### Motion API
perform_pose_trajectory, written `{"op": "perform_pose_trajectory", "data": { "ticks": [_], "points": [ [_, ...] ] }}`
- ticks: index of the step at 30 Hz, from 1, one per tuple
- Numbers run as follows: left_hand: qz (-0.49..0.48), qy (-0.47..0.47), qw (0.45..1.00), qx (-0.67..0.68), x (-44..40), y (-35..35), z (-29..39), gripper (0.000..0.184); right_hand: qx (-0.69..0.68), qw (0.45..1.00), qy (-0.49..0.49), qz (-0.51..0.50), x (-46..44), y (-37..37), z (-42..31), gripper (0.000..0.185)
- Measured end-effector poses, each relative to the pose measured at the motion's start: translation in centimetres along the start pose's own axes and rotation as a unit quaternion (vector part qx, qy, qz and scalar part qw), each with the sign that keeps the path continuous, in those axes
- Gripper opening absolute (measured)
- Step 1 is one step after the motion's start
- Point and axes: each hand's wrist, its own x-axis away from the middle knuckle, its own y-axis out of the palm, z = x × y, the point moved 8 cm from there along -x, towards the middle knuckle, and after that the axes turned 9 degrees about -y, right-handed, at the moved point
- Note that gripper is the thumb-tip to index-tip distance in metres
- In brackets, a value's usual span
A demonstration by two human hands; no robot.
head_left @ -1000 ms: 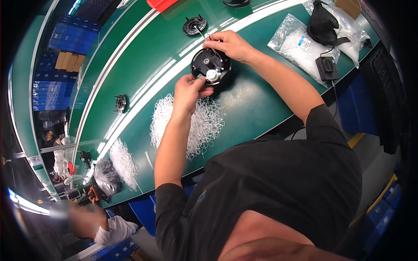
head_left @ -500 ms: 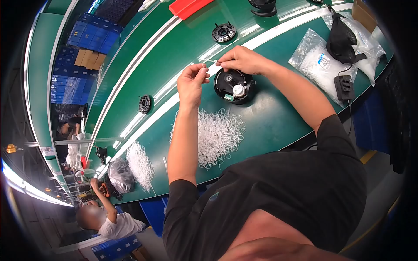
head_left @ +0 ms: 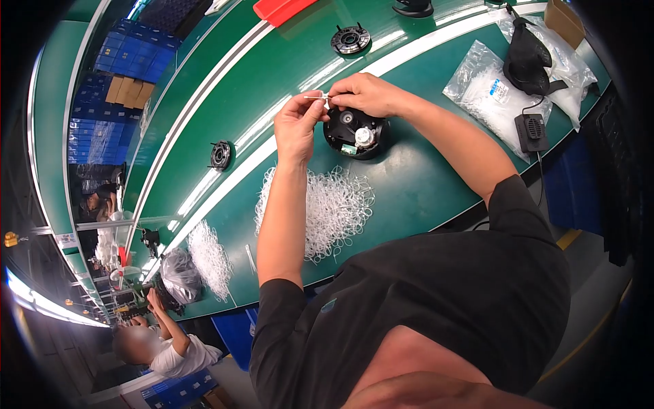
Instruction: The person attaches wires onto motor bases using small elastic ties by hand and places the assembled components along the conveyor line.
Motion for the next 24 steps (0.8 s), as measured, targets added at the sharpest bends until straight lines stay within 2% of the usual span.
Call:
{"op": "perform_pose_trajectory", "data": {
  "ticks": [4, 7, 10, 15, 18, 21, 24],
  "points": [
    [0.064, 0.023, 0.984, -0.167, 0.2, 0.4, 0.6, 0.016, 0.034, 0.999, -0.017, -0.008, 0.1, -0.1, 0.0, 0.023],
    [0.093, 0.033, 0.969, -0.225, 0.3, 0.2, 0.7, 0.016, -0.046, 0.998, -0.019, 0.044, 0.7, -0.7, 0.0, 0.022],
    [0.106, 0.022, 0.951, -0.289, 1.0, 0.8, 1.1, 0.015, -0.112, 0.991, -0.054, 0.054, 0.3, -0.2, 0.6, 0.025],
    [0.089, 0.119, 0.925, -0.349, 1.3, 1.6, 1.2, 0.013, 0.030, 0.993, -0.085, 0.079, 0.3, -1.0, 0.5, 0.022],
    [0.082, 0.161, 0.899, -0.399, 1.7, 2.5, 2.3, 0.010, -0.025, 0.994, -0.007, 0.106, 0.5, -1.0, 1.2, 0.023],
    [0.074, 0.192, 0.877, -0.434, 1.9, 3.4, 2.9, 0.007, -0.207, 0.970, 0.047, 0.117, 0.6, 0.1, 2.6, 0.019],
    [0.070, 0.212, 0.849, -0.480, 2.2, 3.9, 2.7, 0.005, -0.293, 0.939, 0.044, 0.175, 0.8, -0.3, 3.5, 0.017]
  ]
}}
